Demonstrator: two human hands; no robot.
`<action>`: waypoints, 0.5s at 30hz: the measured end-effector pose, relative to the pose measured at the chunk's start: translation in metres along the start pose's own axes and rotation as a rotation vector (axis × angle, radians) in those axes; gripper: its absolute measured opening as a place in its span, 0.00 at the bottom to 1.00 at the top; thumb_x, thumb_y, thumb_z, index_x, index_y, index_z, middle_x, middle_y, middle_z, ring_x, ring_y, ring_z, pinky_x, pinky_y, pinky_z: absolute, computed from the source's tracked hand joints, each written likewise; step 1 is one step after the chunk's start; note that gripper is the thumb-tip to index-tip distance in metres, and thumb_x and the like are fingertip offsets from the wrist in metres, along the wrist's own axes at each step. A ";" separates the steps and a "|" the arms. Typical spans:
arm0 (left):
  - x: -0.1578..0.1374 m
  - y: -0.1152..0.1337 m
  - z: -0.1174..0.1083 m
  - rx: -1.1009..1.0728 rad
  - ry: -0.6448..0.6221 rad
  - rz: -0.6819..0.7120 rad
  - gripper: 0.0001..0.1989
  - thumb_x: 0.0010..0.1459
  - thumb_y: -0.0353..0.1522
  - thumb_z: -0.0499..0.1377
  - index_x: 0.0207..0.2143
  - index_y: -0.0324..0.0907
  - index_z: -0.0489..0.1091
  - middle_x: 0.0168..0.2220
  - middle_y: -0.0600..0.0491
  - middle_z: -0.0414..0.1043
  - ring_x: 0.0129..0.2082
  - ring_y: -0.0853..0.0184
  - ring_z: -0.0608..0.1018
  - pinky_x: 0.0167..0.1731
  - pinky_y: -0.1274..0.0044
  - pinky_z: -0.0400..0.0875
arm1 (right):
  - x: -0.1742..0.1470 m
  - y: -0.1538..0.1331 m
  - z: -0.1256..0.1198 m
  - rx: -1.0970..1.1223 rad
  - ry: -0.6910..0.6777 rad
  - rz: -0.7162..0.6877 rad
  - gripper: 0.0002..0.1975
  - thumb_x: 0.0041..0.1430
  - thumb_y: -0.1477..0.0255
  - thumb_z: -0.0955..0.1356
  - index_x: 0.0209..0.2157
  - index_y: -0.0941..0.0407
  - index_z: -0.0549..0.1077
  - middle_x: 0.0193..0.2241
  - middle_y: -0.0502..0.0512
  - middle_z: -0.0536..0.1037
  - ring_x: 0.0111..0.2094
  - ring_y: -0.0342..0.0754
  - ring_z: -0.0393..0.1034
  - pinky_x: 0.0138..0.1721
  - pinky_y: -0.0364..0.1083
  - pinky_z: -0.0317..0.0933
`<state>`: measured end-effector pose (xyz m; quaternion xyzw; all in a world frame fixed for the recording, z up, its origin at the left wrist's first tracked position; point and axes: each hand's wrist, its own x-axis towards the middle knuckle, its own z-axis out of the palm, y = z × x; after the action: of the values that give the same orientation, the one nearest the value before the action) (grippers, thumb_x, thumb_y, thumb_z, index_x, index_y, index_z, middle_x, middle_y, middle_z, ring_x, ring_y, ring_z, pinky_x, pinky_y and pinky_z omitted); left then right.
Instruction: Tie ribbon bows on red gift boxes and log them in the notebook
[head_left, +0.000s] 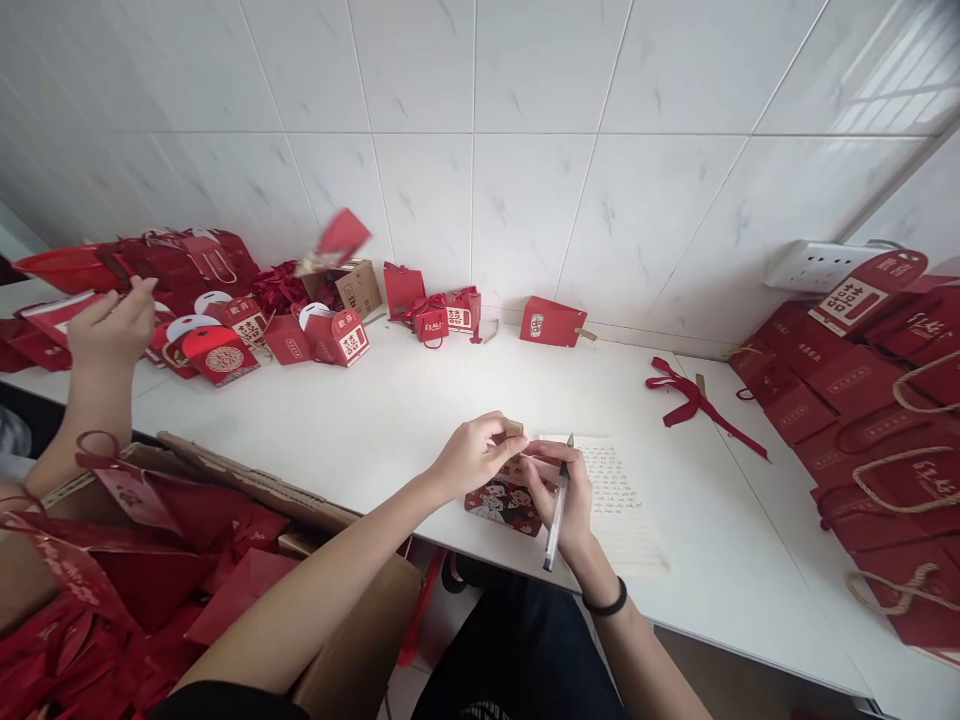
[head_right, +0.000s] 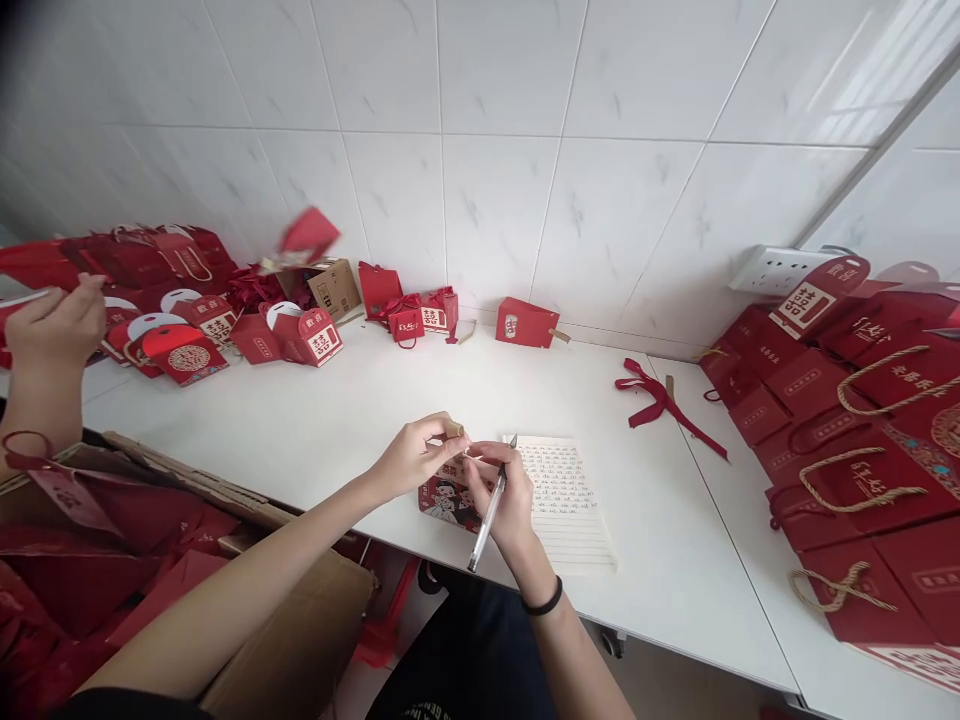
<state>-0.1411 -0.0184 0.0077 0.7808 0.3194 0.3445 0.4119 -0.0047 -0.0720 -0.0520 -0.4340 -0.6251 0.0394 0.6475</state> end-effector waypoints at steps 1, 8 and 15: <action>0.000 0.000 -0.001 -0.013 -0.001 -0.010 0.12 0.58 0.38 0.55 0.29 0.39 0.70 0.30 0.54 0.69 0.32 0.71 0.72 0.33 0.80 0.67 | 0.001 -0.001 -0.002 -0.029 -0.014 -0.054 0.05 0.62 0.73 0.66 0.38 0.54 0.63 0.36 0.55 0.74 0.36 0.47 0.72 0.30 0.43 0.69; -0.001 -0.003 0.004 0.083 0.099 -0.054 0.12 0.57 0.39 0.56 0.26 0.39 0.66 0.26 0.56 0.67 0.28 0.71 0.70 0.29 0.79 0.64 | 0.008 -0.012 -0.013 -0.336 -0.194 -0.222 0.05 0.65 0.72 0.62 0.43 0.55 0.65 0.36 0.57 0.73 0.33 0.47 0.71 0.30 0.43 0.68; -0.005 0.001 0.022 0.215 0.187 0.042 0.08 0.57 0.34 0.58 0.26 0.43 0.64 0.31 0.53 0.70 0.32 0.69 0.74 0.34 0.77 0.69 | 0.007 -0.013 -0.025 -0.375 -0.213 -0.206 0.11 0.66 0.64 0.62 0.38 0.56 0.69 0.28 0.52 0.75 0.24 0.45 0.70 0.24 0.42 0.64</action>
<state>-0.1259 -0.0316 -0.0020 0.7913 0.3749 0.3884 0.2871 0.0117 -0.0888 -0.0346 -0.4740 -0.7273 -0.0978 0.4866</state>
